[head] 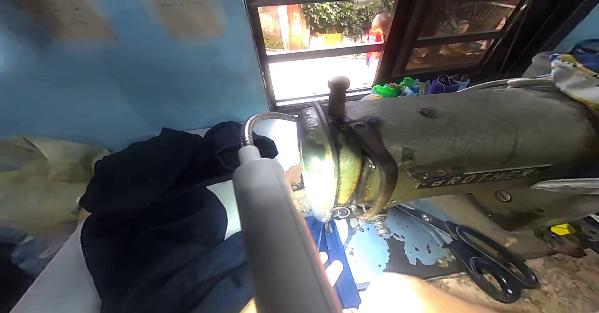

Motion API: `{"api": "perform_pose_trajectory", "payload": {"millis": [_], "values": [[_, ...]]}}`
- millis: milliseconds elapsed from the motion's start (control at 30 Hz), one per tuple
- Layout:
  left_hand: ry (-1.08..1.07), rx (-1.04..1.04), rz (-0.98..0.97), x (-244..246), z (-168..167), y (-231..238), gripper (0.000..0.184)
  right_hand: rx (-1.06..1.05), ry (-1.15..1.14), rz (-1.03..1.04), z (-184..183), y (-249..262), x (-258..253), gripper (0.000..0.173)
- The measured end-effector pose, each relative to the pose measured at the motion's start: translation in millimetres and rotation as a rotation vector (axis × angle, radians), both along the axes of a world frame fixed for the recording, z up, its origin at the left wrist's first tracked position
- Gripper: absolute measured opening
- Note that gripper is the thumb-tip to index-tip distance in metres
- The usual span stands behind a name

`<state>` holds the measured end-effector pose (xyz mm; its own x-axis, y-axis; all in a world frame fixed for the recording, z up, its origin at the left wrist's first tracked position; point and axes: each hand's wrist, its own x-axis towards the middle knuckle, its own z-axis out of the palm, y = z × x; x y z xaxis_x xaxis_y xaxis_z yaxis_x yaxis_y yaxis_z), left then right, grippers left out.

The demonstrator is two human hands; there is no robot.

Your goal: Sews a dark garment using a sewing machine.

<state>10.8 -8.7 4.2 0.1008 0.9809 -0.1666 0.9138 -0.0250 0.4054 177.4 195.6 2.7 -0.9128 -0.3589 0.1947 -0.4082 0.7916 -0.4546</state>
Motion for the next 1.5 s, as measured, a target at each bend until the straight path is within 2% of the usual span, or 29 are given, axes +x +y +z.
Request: {"api": "perform_pose_trajectory", "payload": {"millis": [67, 100, 200, 300, 433, 533, 633, 700, 767, 833, 1133, 1300, 1500], "values": [[-0.023, 0.003, 0.009, 0.8, 1.2, 0.9, 0.089, -0.176, 0.027, -0.048, -5.9, 15.7, -9.8, 0.027], [-0.005, -0.009, 0.015, 3.1, 5.4, 2.8, 0.089, -0.195, 0.13, -0.09, -14.0, 22.2, -17.9, 0.021], [0.028, -0.036, -0.027, 2.3, 9.4, 5.7, 0.083, -0.132, 0.269, -0.263, -27.0, 23.4, -35.4, 0.023], [0.039, -0.031, -0.036, 2.4, 13.2, 6.3, 0.081, 0.03, 0.211, -0.399, -24.0, 9.7, -37.7, 0.043], [0.062, -0.02, -0.016, 1.1, 10.2, 4.2, 0.086, 0.112, 0.147, -0.473, -27.8, 11.4, -37.5, 0.072], [0.062, 0.066, -0.026, -1.8, -3.9, 0.4, 0.087, 0.159, 0.1, -0.437, -26.9, 12.6, -35.8, 0.083], [0.064, 0.031, -0.027, -1.9, -3.5, 0.5, 0.091, 0.224, 0.097, -0.422, -25.0, 10.2, -34.8, 0.092], [0.069, 0.059, -0.029, -1.8, -4.7, 0.7, 0.092, 0.22, 0.152, -0.405, -28.0, 11.1, -34.1, 0.083], [0.07, 0.08, -0.035, -1.7, -5.7, 0.5, 0.09, 0.2, 0.182, -0.357, -30.5, 12.6, -32.7, 0.064], [0.072, 0.055, -0.038, -2.0, -4.4, 0.0, 0.089, 0.235, 0.181, -0.317, -28.0, 11.8, -32.0, 0.054], [0.036, -0.03, -0.001, -0.9, 6.1, 4.3, 0.08, 0.235, 0.263, -0.267, -22.1, 9.9, -27.0, 0.029], [0.003, -0.038, -0.004, -2.3, 7.6, 5.4, 0.077, 0.139, 0.199, -0.295, -17.4, 6.1, -22.9, 0.025], [0.01, 0.01, -0.009, -5.7, 2.3, 5.7, 0.079, 0.231, 0.179, -0.324, -18.8, 4.0, -25.1, 0.026]]}}
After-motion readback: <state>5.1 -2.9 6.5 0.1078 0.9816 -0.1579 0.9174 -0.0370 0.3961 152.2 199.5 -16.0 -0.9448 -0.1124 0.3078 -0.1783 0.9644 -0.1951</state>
